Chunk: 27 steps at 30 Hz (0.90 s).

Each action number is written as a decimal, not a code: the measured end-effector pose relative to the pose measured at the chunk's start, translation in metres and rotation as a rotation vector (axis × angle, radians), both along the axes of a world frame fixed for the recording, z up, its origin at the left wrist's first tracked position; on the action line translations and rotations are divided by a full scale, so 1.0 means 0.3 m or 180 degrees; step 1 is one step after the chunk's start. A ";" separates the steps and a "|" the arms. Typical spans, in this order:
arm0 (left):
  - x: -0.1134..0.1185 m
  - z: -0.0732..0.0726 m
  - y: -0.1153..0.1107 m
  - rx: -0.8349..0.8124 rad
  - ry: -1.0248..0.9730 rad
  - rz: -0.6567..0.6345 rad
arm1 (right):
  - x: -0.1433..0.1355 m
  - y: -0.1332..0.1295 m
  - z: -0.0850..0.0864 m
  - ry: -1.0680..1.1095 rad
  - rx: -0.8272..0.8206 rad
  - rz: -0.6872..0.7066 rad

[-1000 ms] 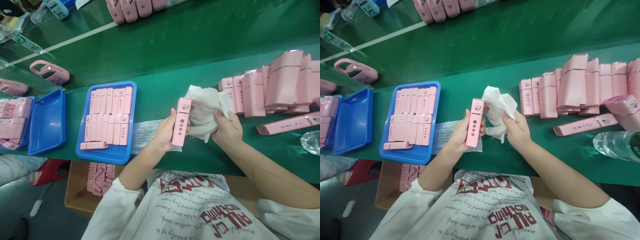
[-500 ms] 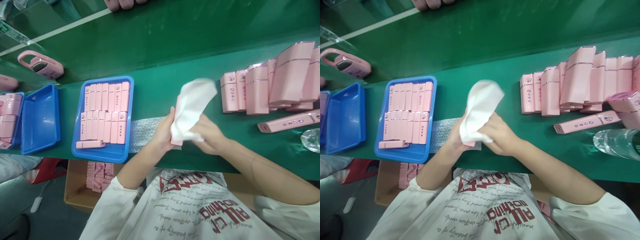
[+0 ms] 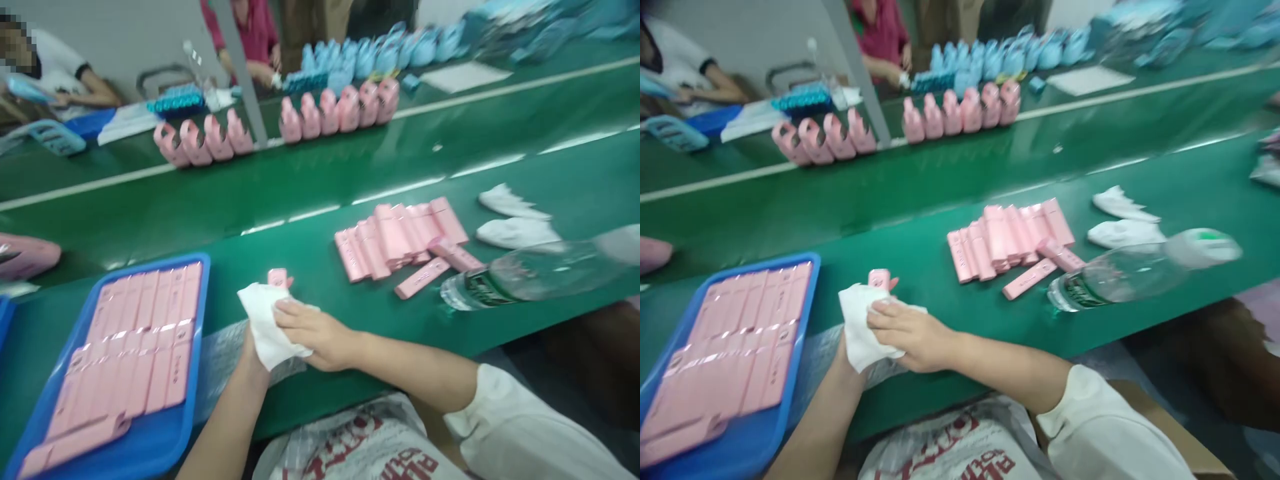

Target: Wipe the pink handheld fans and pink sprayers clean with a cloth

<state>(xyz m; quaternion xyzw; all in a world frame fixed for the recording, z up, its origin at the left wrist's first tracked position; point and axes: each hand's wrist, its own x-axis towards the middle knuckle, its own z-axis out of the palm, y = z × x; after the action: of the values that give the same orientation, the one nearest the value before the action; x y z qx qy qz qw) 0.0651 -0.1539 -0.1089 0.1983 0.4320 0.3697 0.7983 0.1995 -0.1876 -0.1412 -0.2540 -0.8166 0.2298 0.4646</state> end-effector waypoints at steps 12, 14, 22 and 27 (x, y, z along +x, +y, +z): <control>0.013 -0.136 0.064 0.2701 0.3025 -0.0267 | -0.034 0.089 0.007 0.3294 -0.3632 -0.0593; 0.006 -0.115 0.078 0.2994 0.3378 -0.0523 | -0.038 0.090 0.004 0.3451 -0.3893 -0.0571; 0.078 0.103 0.171 0.3144 0.3826 -0.1314 | -0.047 0.098 0.006 0.3596 -0.4852 -0.0231; 0.284 0.150 0.244 0.3164 0.3783 -0.1892 | -0.058 0.089 0.010 0.3565 -0.5098 -0.0132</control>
<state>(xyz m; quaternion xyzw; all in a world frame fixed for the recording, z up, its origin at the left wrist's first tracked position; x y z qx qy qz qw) 0.1504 -0.0808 -0.0638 0.7962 0.4976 0.1248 0.3208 0.1822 -0.1609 -0.1381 -0.3628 -0.0755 0.7956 0.4792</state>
